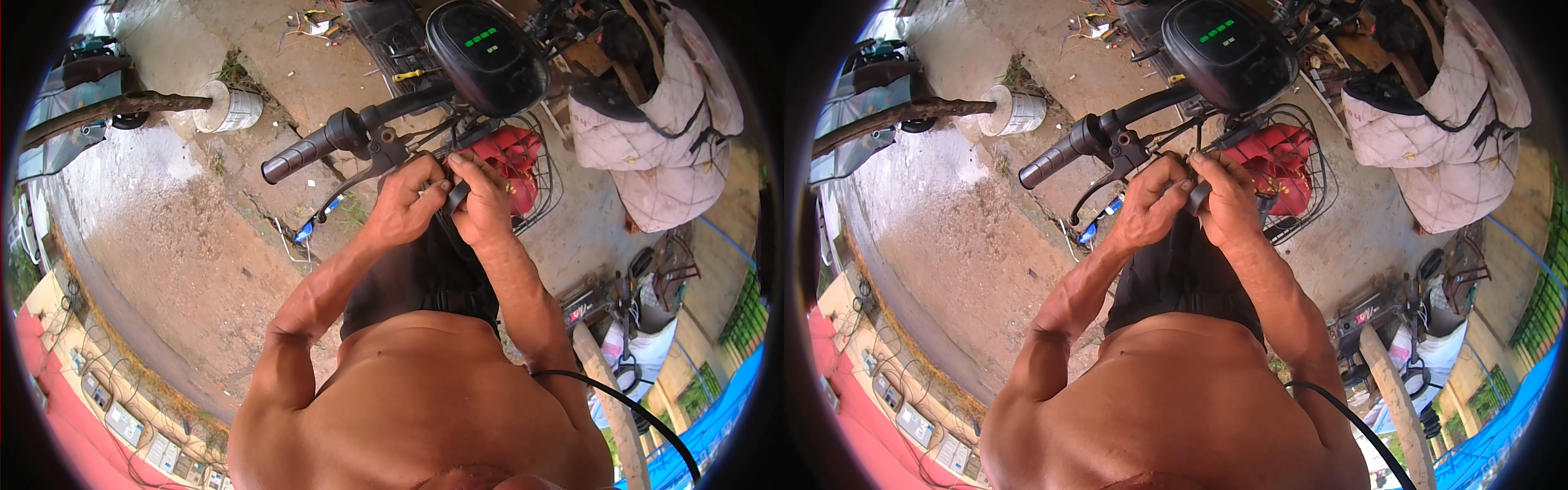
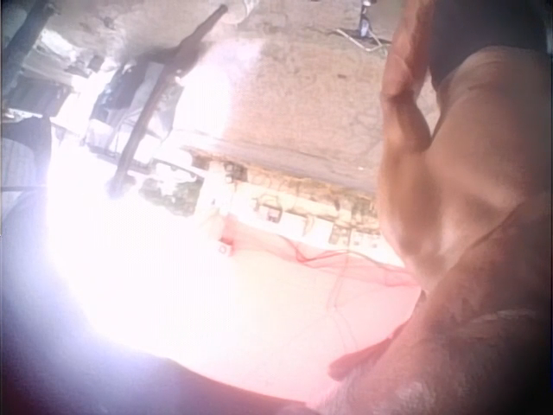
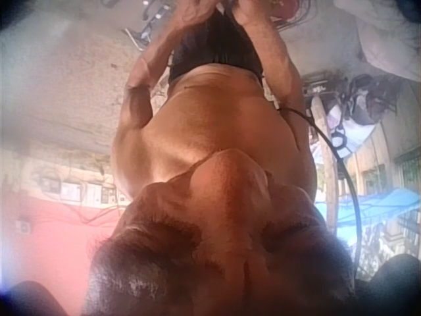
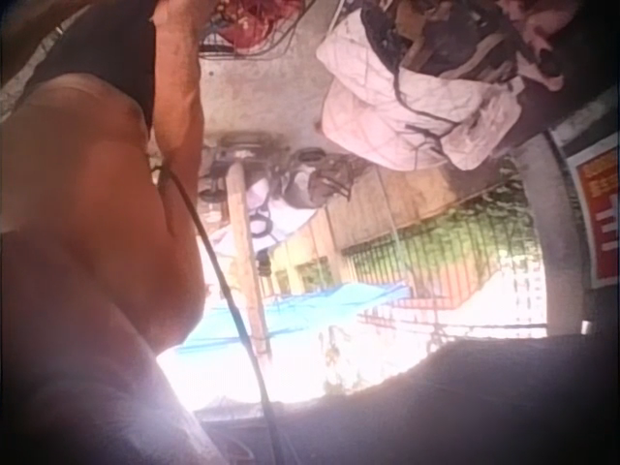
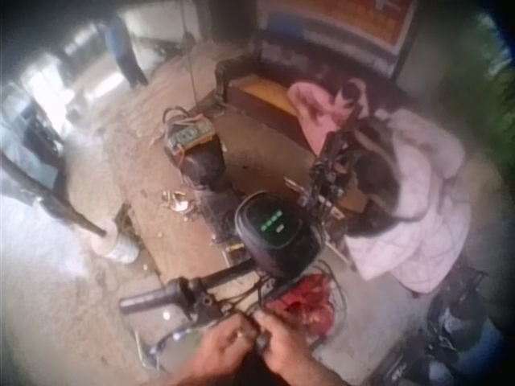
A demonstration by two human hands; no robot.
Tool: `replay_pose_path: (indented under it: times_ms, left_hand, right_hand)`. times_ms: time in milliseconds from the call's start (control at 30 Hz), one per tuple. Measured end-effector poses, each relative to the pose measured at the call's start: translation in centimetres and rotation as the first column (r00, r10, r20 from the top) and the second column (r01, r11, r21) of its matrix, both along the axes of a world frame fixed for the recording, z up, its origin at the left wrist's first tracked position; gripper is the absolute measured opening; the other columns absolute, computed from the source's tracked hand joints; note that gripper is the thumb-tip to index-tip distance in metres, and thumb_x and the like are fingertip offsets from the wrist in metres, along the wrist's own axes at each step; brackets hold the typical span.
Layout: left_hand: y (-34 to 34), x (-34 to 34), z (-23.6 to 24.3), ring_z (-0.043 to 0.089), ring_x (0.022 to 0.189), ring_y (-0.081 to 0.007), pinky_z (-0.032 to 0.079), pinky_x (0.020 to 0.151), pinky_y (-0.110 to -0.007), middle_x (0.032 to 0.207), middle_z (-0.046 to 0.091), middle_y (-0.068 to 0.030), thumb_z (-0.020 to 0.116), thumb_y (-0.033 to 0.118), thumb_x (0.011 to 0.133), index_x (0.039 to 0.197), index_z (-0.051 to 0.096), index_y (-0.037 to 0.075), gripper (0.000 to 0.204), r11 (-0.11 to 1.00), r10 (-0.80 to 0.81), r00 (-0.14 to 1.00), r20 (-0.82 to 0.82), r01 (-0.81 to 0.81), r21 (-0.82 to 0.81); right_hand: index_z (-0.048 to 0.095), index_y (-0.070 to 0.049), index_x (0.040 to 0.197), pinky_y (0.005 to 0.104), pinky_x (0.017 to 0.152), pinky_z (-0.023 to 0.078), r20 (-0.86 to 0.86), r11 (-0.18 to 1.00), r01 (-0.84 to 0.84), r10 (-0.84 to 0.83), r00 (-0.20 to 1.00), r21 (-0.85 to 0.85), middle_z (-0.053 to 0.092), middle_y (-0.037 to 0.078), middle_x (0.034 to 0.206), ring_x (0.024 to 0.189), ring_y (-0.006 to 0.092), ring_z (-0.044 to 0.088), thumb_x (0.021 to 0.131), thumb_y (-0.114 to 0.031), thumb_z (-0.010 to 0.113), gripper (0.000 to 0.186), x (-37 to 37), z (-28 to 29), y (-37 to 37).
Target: The person is stripping the insulation from wires and connecting them on an electric bicycle by hand and using a pair of pliers.
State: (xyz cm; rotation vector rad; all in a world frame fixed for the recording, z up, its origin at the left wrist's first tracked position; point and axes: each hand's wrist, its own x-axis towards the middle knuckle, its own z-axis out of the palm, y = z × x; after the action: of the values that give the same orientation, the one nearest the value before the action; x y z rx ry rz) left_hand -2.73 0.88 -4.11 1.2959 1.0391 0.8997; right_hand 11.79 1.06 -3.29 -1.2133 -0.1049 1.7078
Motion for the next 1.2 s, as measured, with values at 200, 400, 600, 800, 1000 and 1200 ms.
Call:
replay_pose_path:
  times_ms: [200, 400, 600, 800, 1000, 1200]
  left_hand:
    - [0.0, -0.4, -0.7, 0.054, 0.077, -0.0193, 0.046, 0.072, -0.033, 0.083, 0.056, -0.0093, 0.058, 0.010, 0.092, 0.086, 0.053, 0.002, 0.011, 1.000, -0.014, 1.000, 0.023, 0.014, 0.006]
    - [0.0, -1.1, -1.9, 0.057, 0.081, -0.0226, 0.048, 0.076, -0.034, 0.087, 0.058, -0.0118, 0.059, 0.009, 0.089, 0.089, 0.055, 0.001, 0.010, 0.994, -0.088, 0.996, 0.025, 0.086, 0.073]
    - [-0.7, -0.2, -1.0, 0.058, 0.086, -0.0182, 0.048, 0.079, -0.033, 0.095, 0.061, -0.0088, 0.060, 0.010, 0.097, 0.094, 0.058, 0.001, 0.009, 0.999, -0.045, 0.965, 0.259, 0.048, -0.005]
    - [-1.6, 0.1, -1.9, 0.057, 0.092, -0.0120, 0.048, 0.083, -0.030, 0.102, 0.063, -0.0050, 0.063, 0.009, 0.100, 0.101, 0.061, 0.000, 0.009, 0.971, 0.088, 0.899, 0.430, 0.018, -0.237]
    - [-1.7, 0.2, -2.4, 0.056, 0.094, -0.0112, 0.047, 0.086, -0.028, 0.101, 0.063, -0.0041, 0.065, 0.010, 0.099, 0.103, 0.063, 0.000, 0.010, 0.960, 0.104, 0.921, 0.377, 0.006, -0.279]
    - [-1.4, 0.3, -2.5, 0.058, 0.094, -0.0132, 0.048, 0.086, -0.030, 0.100, 0.064, -0.0056, 0.065, 0.009, 0.099, 0.103, 0.064, 0.000, 0.010, 0.972, 0.081, 0.942, 0.327, -0.002, -0.235]
  right_hand:
    - [0.066, -0.007, 0.091, 0.0263, 0.061, 0.046, -0.069, 1.000, 0.009, -0.010, 0.998, -0.010, 0.066, 0.000, 0.089, 0.078, 0.0109, 0.061, 0.095, -0.013, 0.067, 0.008, 0.2, -0.1, -0.1]
    - [0.062, -0.008, 0.087, 0.0279, 0.063, 0.047, -0.176, 0.996, 0.033, -0.048, 0.983, -0.088, 0.060, -0.002, 0.083, 0.073, 0.0114, 0.057, 0.096, -0.014, 0.065, 0.011, 0.5, -0.9, 0.3]
    - [0.058, -0.010, 0.083, 0.0297, 0.065, 0.047, -0.281, 0.980, -0.140, 0.096, 0.955, -0.143, 0.056, -0.002, 0.078, 0.069, 0.0109, 0.054, 0.099, -0.021, 0.062, 0.020, 2.6, -0.1, 1.5]
    - [0.057, -0.010, 0.081, 0.0254, 0.058, 0.042, -0.265, 0.959, -0.280, 0.257, 0.929, -0.051, 0.053, -0.003, 0.073, 0.063, 0.0089, 0.050, 0.099, -0.022, 0.060, 0.022, 4.2, 0.1, 1.0]
    - [0.059, -0.008, 0.083, 0.0229, 0.053, 0.038, -0.237, 0.947, -0.310, 0.283, 0.929, -0.083, 0.054, -0.003, 0.073, 0.059, 0.0060, 0.046, 0.097, -0.017, 0.062, 0.017, 5.4, 1.0, -0.1]
    - [0.063, -0.004, 0.091, 0.0215, 0.055, 0.039, -0.070, 0.898, -0.439, 0.441, 0.895, 0.035, 0.058, -0.002, 0.077, 0.062, 0.0049, 0.050, 0.096, -0.016, 0.066, 0.013, 5.4, 2.7, -2.3]
